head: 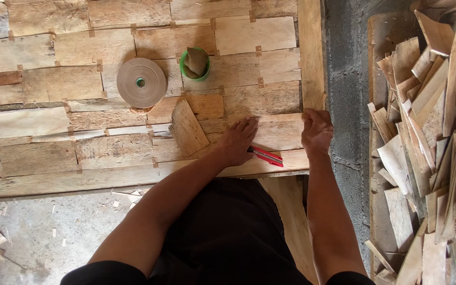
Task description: Apply small wooden strips to a surface and cut them to fit using a utility knife.
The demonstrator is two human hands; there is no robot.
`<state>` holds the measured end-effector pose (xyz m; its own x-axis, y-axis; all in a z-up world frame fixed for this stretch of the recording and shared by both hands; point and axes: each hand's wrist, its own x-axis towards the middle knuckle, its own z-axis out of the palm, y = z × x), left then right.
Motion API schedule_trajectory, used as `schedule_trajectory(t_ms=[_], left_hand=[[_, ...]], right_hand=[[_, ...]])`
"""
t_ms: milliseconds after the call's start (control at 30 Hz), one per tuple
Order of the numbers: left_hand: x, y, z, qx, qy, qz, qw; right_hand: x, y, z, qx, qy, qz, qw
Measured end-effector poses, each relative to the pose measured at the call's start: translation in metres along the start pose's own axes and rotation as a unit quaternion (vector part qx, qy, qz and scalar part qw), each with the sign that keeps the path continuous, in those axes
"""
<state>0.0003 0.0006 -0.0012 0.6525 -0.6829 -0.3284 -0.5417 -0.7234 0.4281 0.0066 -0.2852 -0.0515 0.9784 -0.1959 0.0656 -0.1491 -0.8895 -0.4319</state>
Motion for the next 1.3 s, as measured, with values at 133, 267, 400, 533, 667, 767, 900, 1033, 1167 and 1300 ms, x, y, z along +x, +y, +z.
schedule_trajectory(t_ms=[133,267,400,533,667,767,900,1033,1167,1300], left_hand=[[-0.002,-0.001,-0.002,0.004,-0.002,0.014,1.000],[-0.004,-0.002,-0.004,-0.015,-0.010,0.009,1.000],[-0.007,-0.006,0.004,-0.102,0.056,0.013,0.993],[-0.006,-0.008,0.003,-0.227,0.171,0.001,0.959],[0.001,0.000,-0.013,-0.301,0.223,-0.039,0.926],[0.005,0.002,-0.020,-0.363,0.157,-0.051,0.917],[0.002,-0.007,-0.016,-0.407,0.110,-0.109,0.900],[0.009,-0.041,-0.001,-0.519,0.057,-0.258,0.813],[0.027,-0.066,0.003,-0.525,0.181,-0.298,0.777],[0.049,-0.074,-0.016,-0.511,0.175,-0.364,0.759]], right_hand=[[-0.002,-0.003,-0.012,0.005,0.015,-0.076,0.997],[0.000,-0.002,-0.017,-0.049,-0.013,-0.124,0.991],[0.000,0.016,-0.024,-0.081,-0.018,-0.137,0.987],[0.000,0.004,-0.050,-0.082,0.039,-0.167,0.982],[-0.004,-0.024,-0.054,-0.016,-0.005,-0.211,0.977],[-0.008,-0.062,-0.058,0.001,0.001,-0.269,0.963],[-0.014,-0.110,-0.073,0.078,-0.038,-0.213,0.973],[-0.034,-0.119,-0.076,0.104,-0.048,-0.170,0.979],[-0.069,-0.113,-0.064,-0.025,-0.306,-0.097,0.947],[-0.090,-0.116,-0.058,0.007,-0.252,-0.113,0.961]])
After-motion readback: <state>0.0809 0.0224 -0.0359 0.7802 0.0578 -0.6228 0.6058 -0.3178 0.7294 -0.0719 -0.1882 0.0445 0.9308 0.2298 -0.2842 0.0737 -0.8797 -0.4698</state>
